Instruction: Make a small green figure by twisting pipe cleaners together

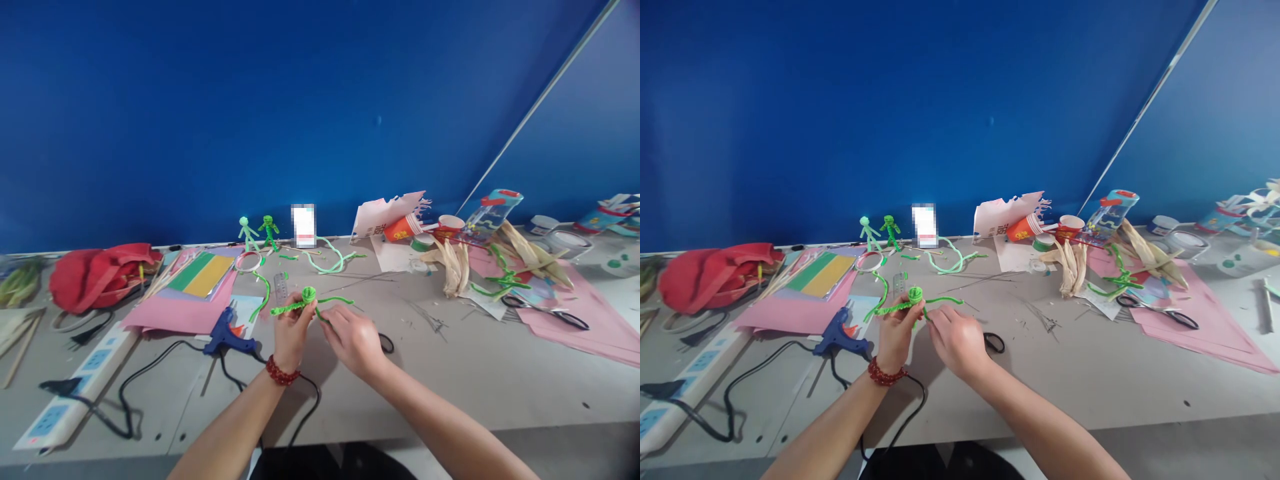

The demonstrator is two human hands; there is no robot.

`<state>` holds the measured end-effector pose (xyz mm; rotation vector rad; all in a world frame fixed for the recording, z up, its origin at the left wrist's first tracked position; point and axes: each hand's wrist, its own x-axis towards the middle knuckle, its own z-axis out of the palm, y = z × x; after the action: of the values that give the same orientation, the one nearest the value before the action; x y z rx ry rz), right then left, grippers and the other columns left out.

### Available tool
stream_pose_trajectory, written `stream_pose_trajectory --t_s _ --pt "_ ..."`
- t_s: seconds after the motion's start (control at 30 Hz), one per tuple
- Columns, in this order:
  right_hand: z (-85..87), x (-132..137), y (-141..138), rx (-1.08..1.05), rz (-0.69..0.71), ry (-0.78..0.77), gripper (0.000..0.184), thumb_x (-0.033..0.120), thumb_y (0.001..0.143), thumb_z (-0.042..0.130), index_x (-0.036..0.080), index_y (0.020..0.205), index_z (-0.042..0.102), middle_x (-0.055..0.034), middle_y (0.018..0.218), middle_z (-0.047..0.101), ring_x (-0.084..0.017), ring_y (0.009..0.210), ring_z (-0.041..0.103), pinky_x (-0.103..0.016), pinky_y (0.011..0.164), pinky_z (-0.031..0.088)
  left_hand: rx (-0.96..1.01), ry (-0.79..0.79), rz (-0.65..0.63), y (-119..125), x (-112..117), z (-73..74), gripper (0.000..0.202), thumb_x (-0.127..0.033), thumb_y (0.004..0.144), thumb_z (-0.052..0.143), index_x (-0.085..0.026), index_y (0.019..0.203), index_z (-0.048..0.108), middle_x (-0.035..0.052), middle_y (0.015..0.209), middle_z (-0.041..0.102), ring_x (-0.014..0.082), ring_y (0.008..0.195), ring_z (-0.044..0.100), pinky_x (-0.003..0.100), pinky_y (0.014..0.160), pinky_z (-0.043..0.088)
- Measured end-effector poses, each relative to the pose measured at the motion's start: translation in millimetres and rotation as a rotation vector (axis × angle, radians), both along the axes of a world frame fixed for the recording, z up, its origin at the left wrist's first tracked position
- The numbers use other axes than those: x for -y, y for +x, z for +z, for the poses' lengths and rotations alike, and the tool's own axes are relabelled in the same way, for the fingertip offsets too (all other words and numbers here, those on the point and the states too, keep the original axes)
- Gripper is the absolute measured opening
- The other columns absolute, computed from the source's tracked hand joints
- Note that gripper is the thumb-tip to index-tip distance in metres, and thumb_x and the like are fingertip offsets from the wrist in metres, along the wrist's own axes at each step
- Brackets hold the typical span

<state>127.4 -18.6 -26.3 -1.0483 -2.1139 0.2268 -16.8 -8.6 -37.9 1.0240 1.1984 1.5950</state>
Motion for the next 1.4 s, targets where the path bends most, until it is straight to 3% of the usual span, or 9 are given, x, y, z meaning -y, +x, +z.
stream_pose_trajectory --t_s 0.13,0.23,0.43,0.57,0.67,0.8,1.03,1.27,1.4 --pt "14.3 1 9 0.135 -0.017 0.199 0.022 0.015 0.095 0.045 0.018 0.094 0.067 -0.0071 0.082 0.068 -0.017 0.071 0.060 -0.026 0.064 0.042 -0.197 0.069 -0.042 -5 0 -2.2 0.019 -0.033 0.077 0.072 -0.018 0.088 0.067 0.0013 0.080 0.063 0.0134 0.071 0.057 0.024 0.065 0.046" --pt "28.1 -6 20 0.103 0.011 0.162 0.022 0.019 0.095 0.047 0.019 0.094 0.069 -0.0074 0.085 0.068 -0.018 0.076 0.060 -0.027 0.069 0.044 -0.182 0.082 -0.159 -5 0 1.6 0.018 -0.035 0.078 0.071 -0.018 0.082 0.066 0.0013 0.076 0.060 0.0138 0.069 0.056 0.024 0.064 0.046" --pt "45.5 -30 43 -0.106 0.154 -0.387 0.013 0.026 0.088 0.059 0.020 0.082 0.068 -0.0005 0.077 0.067 -0.015 0.073 0.059 -0.024 0.066 0.042 -0.021 0.022 -0.399 0 3 12.3 0.023 -0.037 0.071 0.077 -0.018 0.073 0.064 0.0000 0.068 0.057 0.0138 0.065 0.053 0.025 0.062 0.046" --pt "43.1 -39 49 -0.273 0.284 -0.746 0.023 0.038 0.084 0.063 0.016 0.074 0.065 0.0015 0.065 0.061 -0.012 0.063 0.053 -0.022 0.059 0.038 0.032 0.024 -0.507 2 6 14.8 0.023 -0.035 0.068 0.079 -0.017 0.071 0.065 0.0006 0.071 0.056 0.0131 0.065 0.052 0.025 0.061 0.045" --pt "36.5 -38 46 -0.388 0.333 -0.875 0.030 0.044 0.081 0.065 0.015 0.071 0.062 0.0023 0.062 0.057 -0.011 0.059 0.049 -0.022 0.057 0.036 0.062 0.024 -0.547 0 6 12.5 0.021 -0.032 0.070 0.079 -0.017 0.074 0.065 0.0009 0.073 0.057 0.0133 0.067 0.052 0.025 0.062 0.045" --pt "23.7 -34 36 -0.494 0.314 -0.880 0.039 0.052 0.081 0.064 0.015 0.070 0.061 0.0034 0.058 0.051 -0.010 0.056 0.044 -0.022 0.054 0.032 0.084 0.041 -0.508 -1 5 7.8 0.016 -0.028 0.072 0.077 -0.018 0.075 0.065 0.0018 0.075 0.058 0.0152 0.072 0.053 0.026 0.067 0.046" --pt "7.4 -28 23 -0.598 0.368 -0.930 0.042 0.055 0.083 0.060 0.016 0.068 0.058 0.0047 0.054 0.048 -0.008 0.049 0.040 -0.022 0.050 0.031 0.024 0.154 -0.277 2 2 7.0 0.011 -0.026 0.076 0.073 -0.018 0.076 0.066 0.0047 0.084 0.061 0.0168 0.079 0.056 0.029 0.072 0.047" --pt "0.9 -17 9 -0.685 0.385 -0.982 0.039 0.052 0.087 0.056 0.017 0.070 0.058 0.0052 0.052 0.045 -0.008 0.048 0.039 -0.022 0.049 0.030 0.069 0.147 -0.305 2 5 2.1 0.010 -0.028 0.080 0.069 -0.018 0.081 0.066 0.0043 0.085 0.066 0.0160 0.067 0.058 0.030 0.061 0.049" --pt "-2.9 -17 6 -0.707 0.412 -1.035 0.044 0.059 0.085 0.055 0.017 0.072 0.059 0.0047 0.054 0.044 -0.008 0.048 0.038 -0.022 0.047 0.029 0.016 0.170 -0.222 2 5 0.4 0.011 -0.026 0.078 0.071 -0.018 0.083 0.066 0.0044 0.086 0.067 0.0166 0.073 0.061 0.029 0.065 0.050"
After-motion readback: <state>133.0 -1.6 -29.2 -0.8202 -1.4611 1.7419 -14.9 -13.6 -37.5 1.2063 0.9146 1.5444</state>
